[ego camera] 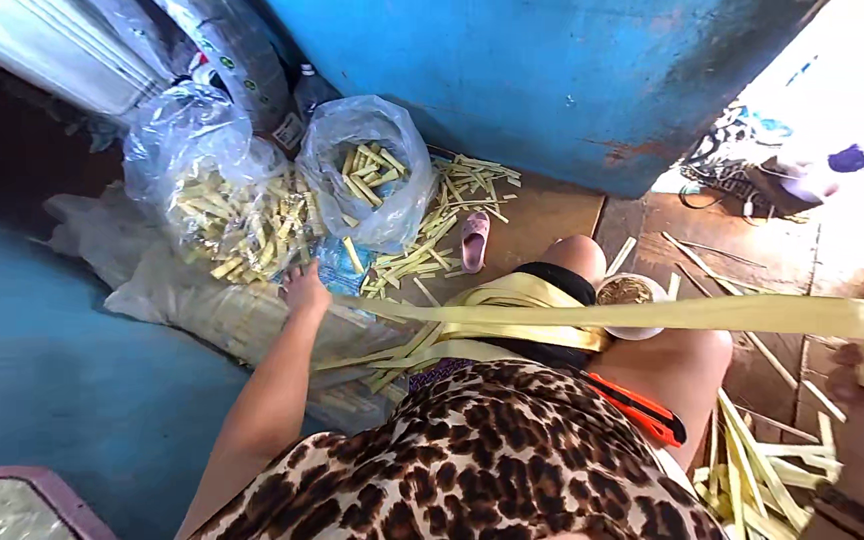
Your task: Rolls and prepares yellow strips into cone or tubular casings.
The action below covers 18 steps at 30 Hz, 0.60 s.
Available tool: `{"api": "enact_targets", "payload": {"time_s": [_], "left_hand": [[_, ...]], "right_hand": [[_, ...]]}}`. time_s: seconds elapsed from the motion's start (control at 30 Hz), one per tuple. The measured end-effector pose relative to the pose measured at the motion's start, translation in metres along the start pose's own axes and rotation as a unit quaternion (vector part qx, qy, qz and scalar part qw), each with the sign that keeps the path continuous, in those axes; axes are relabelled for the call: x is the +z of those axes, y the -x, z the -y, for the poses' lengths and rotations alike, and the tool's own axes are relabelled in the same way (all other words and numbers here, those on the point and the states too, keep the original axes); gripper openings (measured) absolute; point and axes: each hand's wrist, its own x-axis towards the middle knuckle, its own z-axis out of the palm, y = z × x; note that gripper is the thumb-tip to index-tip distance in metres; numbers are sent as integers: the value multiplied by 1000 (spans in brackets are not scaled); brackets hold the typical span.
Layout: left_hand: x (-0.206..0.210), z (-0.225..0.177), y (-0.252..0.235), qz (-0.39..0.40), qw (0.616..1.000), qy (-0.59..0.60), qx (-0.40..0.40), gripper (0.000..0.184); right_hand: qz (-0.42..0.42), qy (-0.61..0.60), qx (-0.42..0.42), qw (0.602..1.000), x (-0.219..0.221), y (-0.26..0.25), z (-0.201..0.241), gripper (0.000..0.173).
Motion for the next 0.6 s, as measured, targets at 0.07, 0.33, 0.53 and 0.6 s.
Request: {"api": "enact_targets", "payload": {"time_s": [0.07, 0.33, 0.53, 0.6], "left_hand": [[-12, -57, 18, 12, 994, 65, 92, 70], [-66, -292, 182, 190, 750, 372, 513, 41], [-68, -319, 174, 394, 642, 386, 533, 19], [-66, -323, 175, 404, 647, 377, 526, 16]], "right_hand": [[63, 100, -82, 990, 33, 16, -1, 48], [164, 280, -278, 904, 144, 57, 36, 43], [320, -286, 221, 876, 115, 60, 46, 46], [295, -257, 207, 897, 111, 66, 40, 43]]}}
